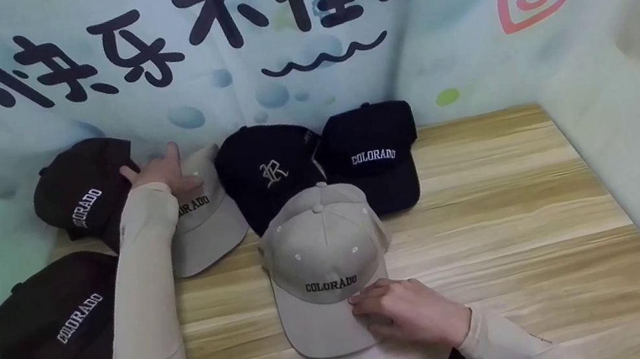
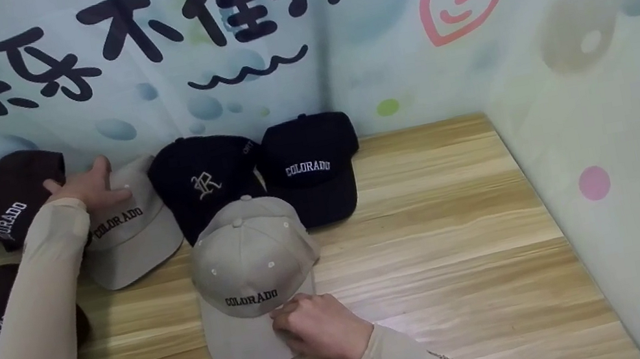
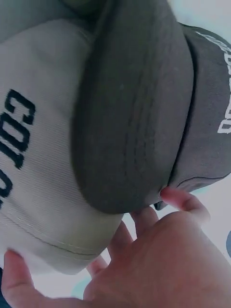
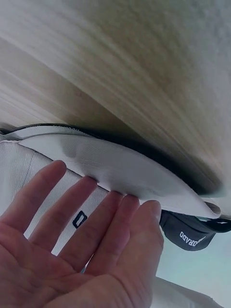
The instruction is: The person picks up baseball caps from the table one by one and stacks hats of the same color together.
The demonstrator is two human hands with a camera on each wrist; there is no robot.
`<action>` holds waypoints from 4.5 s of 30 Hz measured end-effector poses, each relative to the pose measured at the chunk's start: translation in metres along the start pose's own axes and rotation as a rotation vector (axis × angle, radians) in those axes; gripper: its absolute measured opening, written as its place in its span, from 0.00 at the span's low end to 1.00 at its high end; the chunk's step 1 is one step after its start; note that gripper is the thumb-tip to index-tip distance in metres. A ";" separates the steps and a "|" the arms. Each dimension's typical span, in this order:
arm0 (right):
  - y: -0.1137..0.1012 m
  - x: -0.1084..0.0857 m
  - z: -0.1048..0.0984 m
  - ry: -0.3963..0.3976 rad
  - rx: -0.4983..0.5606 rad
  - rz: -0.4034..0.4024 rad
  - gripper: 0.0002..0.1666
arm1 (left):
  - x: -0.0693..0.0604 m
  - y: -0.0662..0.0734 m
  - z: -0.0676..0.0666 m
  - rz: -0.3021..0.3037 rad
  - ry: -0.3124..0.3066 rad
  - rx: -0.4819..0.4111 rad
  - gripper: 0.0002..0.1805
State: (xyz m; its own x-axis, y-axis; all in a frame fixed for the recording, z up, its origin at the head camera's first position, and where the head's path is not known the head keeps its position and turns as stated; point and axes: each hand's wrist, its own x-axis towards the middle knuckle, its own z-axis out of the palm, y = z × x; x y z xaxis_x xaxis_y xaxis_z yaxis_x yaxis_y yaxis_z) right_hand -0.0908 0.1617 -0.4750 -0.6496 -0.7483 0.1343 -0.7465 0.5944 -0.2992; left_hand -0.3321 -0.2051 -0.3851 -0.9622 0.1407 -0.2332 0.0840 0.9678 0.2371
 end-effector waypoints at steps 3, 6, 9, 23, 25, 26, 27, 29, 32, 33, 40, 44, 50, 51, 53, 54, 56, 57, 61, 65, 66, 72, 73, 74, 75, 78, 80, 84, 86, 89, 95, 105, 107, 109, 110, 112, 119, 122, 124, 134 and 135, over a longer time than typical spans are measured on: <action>0.001 0.001 0.000 0.012 -0.003 -0.013 0.19 | 0.000 -0.005 -0.002 0.013 0.039 -0.015 0.33; 0.001 0.002 0.001 0.018 -0.002 -0.022 0.19 | 0.000 -0.013 -0.004 0.018 0.077 -0.034 0.37; 0.001 0.002 0.000 0.014 0.001 -0.014 0.18 | -0.002 -0.018 -0.007 0.013 0.116 -0.060 0.39; -0.001 0.004 0.004 0.035 -0.016 0.004 0.17 | -0.021 -0.015 -0.046 0.127 -0.023 -0.096 0.24; -0.001 0.005 0.004 0.042 -0.020 0.000 0.17 | -0.024 -0.013 -0.052 0.134 -0.062 -0.090 0.24; -0.001 0.005 0.004 0.046 -0.017 -0.001 0.17 | -0.025 -0.012 -0.054 0.140 -0.072 -0.092 0.23; -0.001 0.005 0.004 0.050 -0.015 -0.002 0.17 | -0.027 -0.010 -0.056 0.149 -0.077 -0.093 0.22; -0.001 0.006 0.005 0.055 -0.011 -0.004 0.17 | -0.030 -0.008 -0.059 0.165 -0.080 -0.107 0.19; -0.001 0.006 0.004 0.053 -0.007 -0.001 0.17 | -0.034 -0.004 -0.062 0.202 -0.064 -0.124 0.13; -0.002 0.006 0.004 0.051 -0.007 0.002 0.17 | -0.034 -0.003 -0.062 0.213 -0.059 -0.123 0.11; -0.003 0.004 0.003 0.052 -0.010 0.006 0.17 | -0.042 0.002 -0.068 0.247 -0.051 -0.147 0.09; -0.002 0.004 0.003 0.060 -0.015 -0.010 0.17 | -0.049 0.003 -0.073 0.249 -0.035 -0.162 0.09; -0.001 0.004 0.004 0.062 -0.019 -0.014 0.17 | -0.055 0.003 -0.077 0.250 -0.015 -0.164 0.12; -0.001 0.004 0.004 0.062 -0.019 -0.015 0.17 | -0.056 0.003 -0.077 0.250 -0.019 -0.166 0.13; -0.002 0.004 0.005 0.060 -0.018 -0.014 0.17 | -0.058 0.003 -0.079 0.256 -0.028 -0.165 0.14; -0.002 0.004 0.005 0.060 -0.017 -0.013 0.17 | -0.059 0.004 -0.080 0.263 -0.030 -0.165 0.14; -0.002 0.004 0.005 0.060 -0.015 -0.009 0.16 | -0.061 0.005 -0.083 0.280 -0.034 -0.168 0.15; -0.003 0.004 0.005 0.060 -0.014 -0.008 0.17 | -0.062 0.006 -0.085 0.290 -0.034 -0.167 0.15; -0.003 0.004 0.006 0.051 -0.021 -0.008 0.18 | -0.071 0.012 -0.095 0.341 -0.031 -0.150 0.15; -0.004 0.005 0.006 0.052 -0.026 -0.004 0.18 | -0.084 0.024 -0.106 0.412 -0.022 -0.129 0.15; -0.004 0.005 0.006 0.055 -0.026 -0.002 0.18 | -0.088 0.027 -0.109 0.431 -0.020 -0.121 0.14; 0.000 0.007 0.007 0.070 -0.019 -0.018 0.15 | -0.111 0.048 -0.119 0.514 -0.048 -0.074 0.12; 0.001 0.006 0.006 0.072 -0.014 -0.025 0.15 | -0.114 0.051 -0.120 0.526 -0.057 -0.068 0.12; 0.002 0.006 0.006 0.071 -0.006 -0.031 0.15 | -0.118 0.055 -0.120 0.538 -0.065 -0.065 0.11; 0.003 0.006 0.006 0.066 0.004 -0.034 0.15 | -0.121 0.059 -0.121 0.548 -0.074 -0.063 0.10; 0.006 0.004 0.003 0.036 0.038 -0.040 0.17 | -0.131 0.070 -0.120 0.591 -0.094 -0.046 0.08; 0.009 0.003 0.001 0.021 0.057 -0.043 0.18 | -0.136 0.076 -0.118 0.615 -0.108 -0.044 0.08; 0.016 0.001 -0.005 0.048 0.070 -0.066 0.18 | -0.146 0.086 -0.112 0.656 -0.145 -0.044 0.08; 0.022 -0.001 -0.008 0.085 0.066 -0.081 0.18 | -0.151 0.090 -0.109 0.680 -0.160 -0.042 0.08; 0.032 -0.007 -0.015 0.141 0.055 -0.092 0.19 | -0.159 0.099 -0.105 0.718 -0.179 -0.034 0.09; 0.047 -0.018 -0.030 0.167 0.060 -0.015 0.19 | -0.172 0.120 -0.088 0.832 -0.253 -0.052 0.10; 0.055 -0.029 -0.048 0.215 0.049 0.014 0.20 | -0.151 0.148 -0.028 0.989 -0.458 -0.178 0.10; 0.055 -0.032 -0.051 0.232 0.043 0.018 0.20 | -0.144 0.152 -0.016 0.993 -0.487 -0.182 0.09; 0.055 -0.034 -0.053 0.241 0.042 0.021 0.19 | -0.137 0.156 -0.004 0.990 -0.501 -0.167 0.09; 0.055 -0.035 -0.054 0.243 0.043 0.021 0.19 | -0.134 0.157 0.000 0.981 -0.508 -0.159 0.09; 0.055 -0.036 -0.055 0.245 0.046 0.023 0.18 | -0.129 0.162 0.008 0.952 -0.515 -0.147 0.10; 0.048 -0.035 -0.054 0.258 0.041 0.010 0.16 | -0.111 0.168 0.032 0.877 -0.368 -0.111 0.08; 0.041 -0.031 -0.050 0.258 0.019 -0.042 0.17 | -0.104 0.166 0.041 0.826 -0.262 -0.084 0.09; 0.036 -0.028 -0.048 0.256 0.005 -0.075 0.18 | -0.100 0.164 0.046 0.774 -0.216 -0.078 0.10; 0.019 -0.006 -0.042 0.312 -0.028 -0.051 0.27 | -0.100 0.147 0.052 0.676 -0.175 -0.152 0.12; 0.019 -0.005 -0.042 0.314 -0.031 -0.046 0.28 | -0.101 0.142 0.050 0.677 -0.173 -0.159 0.13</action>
State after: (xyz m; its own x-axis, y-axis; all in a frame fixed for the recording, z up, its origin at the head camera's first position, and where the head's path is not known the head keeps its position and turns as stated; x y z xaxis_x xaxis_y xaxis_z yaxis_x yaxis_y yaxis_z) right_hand -0.1074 0.1892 -0.4415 -0.6246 -0.6497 0.4334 -0.7767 0.5746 -0.2581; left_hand -0.2098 -0.0711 -0.3750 -0.6564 0.7433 -0.1291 0.5968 0.6163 0.5138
